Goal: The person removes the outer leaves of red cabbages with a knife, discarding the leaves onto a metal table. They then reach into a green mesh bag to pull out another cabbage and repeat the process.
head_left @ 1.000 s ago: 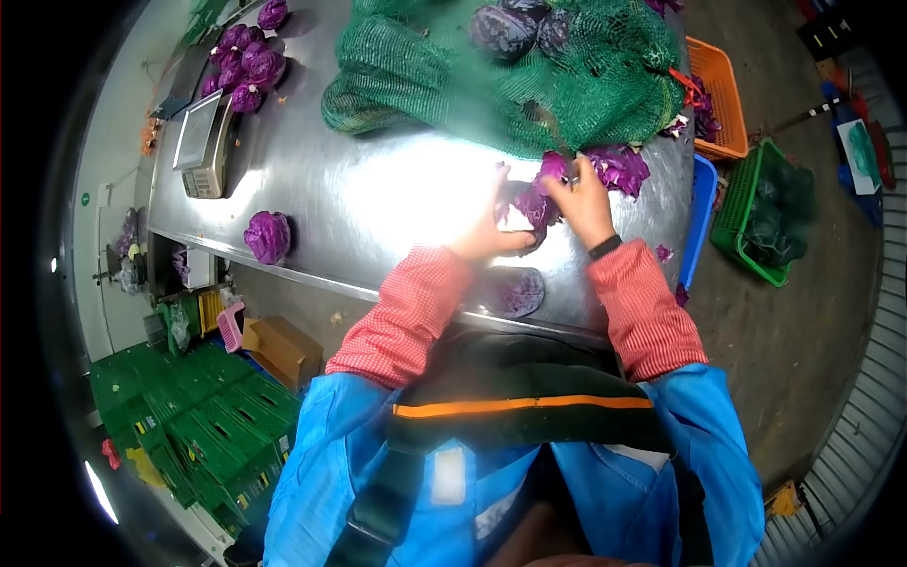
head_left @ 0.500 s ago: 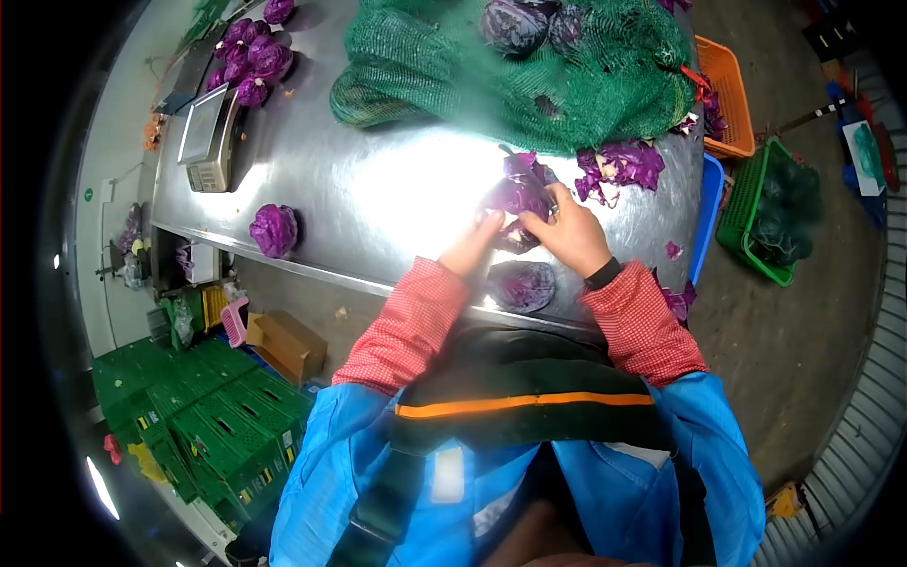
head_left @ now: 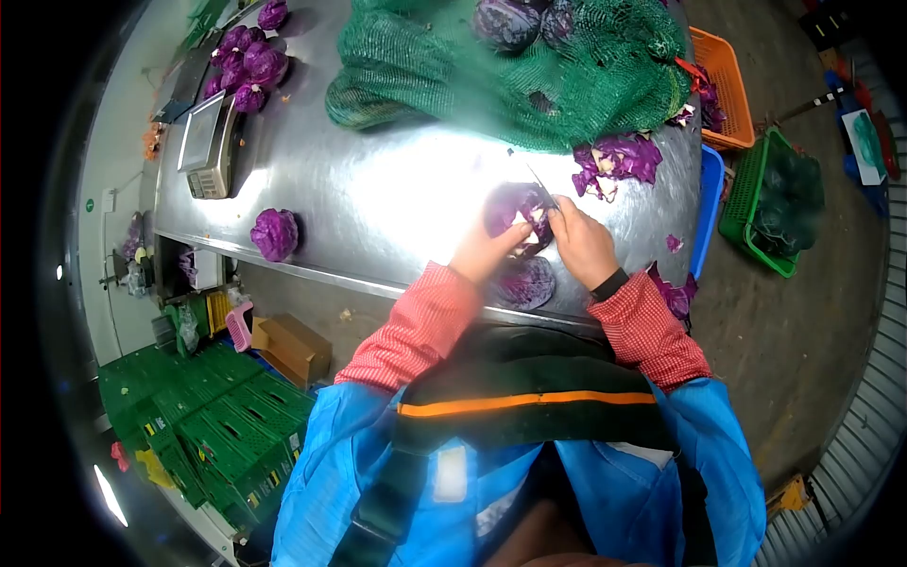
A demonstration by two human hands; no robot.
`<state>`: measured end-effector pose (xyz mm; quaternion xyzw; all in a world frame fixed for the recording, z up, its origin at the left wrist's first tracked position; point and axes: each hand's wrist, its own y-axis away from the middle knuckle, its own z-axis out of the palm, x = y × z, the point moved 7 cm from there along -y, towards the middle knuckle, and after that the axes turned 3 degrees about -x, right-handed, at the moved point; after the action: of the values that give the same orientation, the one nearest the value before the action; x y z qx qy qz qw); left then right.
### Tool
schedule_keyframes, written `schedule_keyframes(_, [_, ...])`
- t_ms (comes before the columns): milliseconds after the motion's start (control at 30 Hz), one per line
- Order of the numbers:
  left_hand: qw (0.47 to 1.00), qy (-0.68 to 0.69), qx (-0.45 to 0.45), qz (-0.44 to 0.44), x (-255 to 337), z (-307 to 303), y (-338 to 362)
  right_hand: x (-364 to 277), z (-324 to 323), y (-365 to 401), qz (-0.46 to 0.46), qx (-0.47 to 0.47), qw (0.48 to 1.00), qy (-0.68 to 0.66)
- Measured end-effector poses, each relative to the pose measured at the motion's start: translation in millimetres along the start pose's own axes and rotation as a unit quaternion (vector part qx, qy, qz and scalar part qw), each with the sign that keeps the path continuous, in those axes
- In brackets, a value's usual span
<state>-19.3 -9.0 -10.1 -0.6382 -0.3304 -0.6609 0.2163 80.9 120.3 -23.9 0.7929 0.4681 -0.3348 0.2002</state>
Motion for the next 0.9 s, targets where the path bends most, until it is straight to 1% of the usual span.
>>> schedule_keyframes(100, [1.0,-0.021,0.015,-0.009,-5,3,-12,-14,-23,7,-0.044,0.02,0.991,0.121])
schedule_keyframes(133, [0.999,-0.024,0.018,-0.032,-6,5,-14,-16,-27,14,-0.085,0.06,0.982,0.161])
schedule_keyframes(233, [0.996,0.05,0.001,-0.077,2,19,-20,-6,-16,27,-0.079,0.048,0.974,0.209])
schedule_keyframes(267, [0.996,0.039,0.01,-0.084,2,21,-22,2,-11,27,-0.079,0.071,0.969,0.225])
schedule_keyframes(367, [0.993,-0.05,0.057,-0.094,2,25,-26,31,-7,10,-0.028,0.071,0.973,0.217])
schedule_keyframes(433, [0.992,-0.063,0.057,-0.089,3,31,-24,77,-6,-9,0.1,0.041,0.986,0.13])
schedule_keyframes(467, [0.996,-0.037,0.04,-0.078,6,35,-27,88,-14,-14,0.108,0.031,0.988,0.103])
schedule_keyframes(500, [0.998,-0.013,0.023,-0.065,10,37,-30,85,-28,-21,0.116,0.023,0.99,0.074])
schedule_keyframes(533, [0.998,0.01,0.004,-0.06,9,39,-27,65,-34,-22,0.124,-0.024,0.99,0.057])
schedule_keyframes(567, [0.997,0.035,-0.015,-0.06,7,40,-21,50,-31,-21,0.081,-0.008,0.996,0.037])
schedule_keyframes(633, [0.996,0.061,-0.04,-0.042,3,40,-18,18,-33,-19,0.087,-0.006,0.996,-0.025])
schedule_keyframes(667, [0.997,0.061,-0.049,-0.029,0,37,-17,17,-29,-24,0.112,-0.038,0.988,-0.095])
schedule_keyframes(700, [0.996,0.061,-0.058,-0.016,-3,35,-16,26,-26,-30,0.102,0.005,0.992,-0.08])
schedule_keyframes(767, [0.995,0.068,-0.06,-0.03,-7,30,-11,59,-6,-41,0.08,0.088,0.992,-0.048])
schedule_keyframes(800, [0.994,0.077,-0.062,-0.039,-8,29,-9,74,-4,-42,0.082,0.091,0.992,-0.032])
schedule_keyframes(833, [0.991,0.098,-0.069,-0.051,-8,28,-7,81,-11,-39,0.112,0.115,0.986,-0.039])
schedule_keyframes(900, [0.988,0.121,-0.076,-0.065,-5,26,-8,86,-24,-31,0.158,0.096,0.979,-0.087])
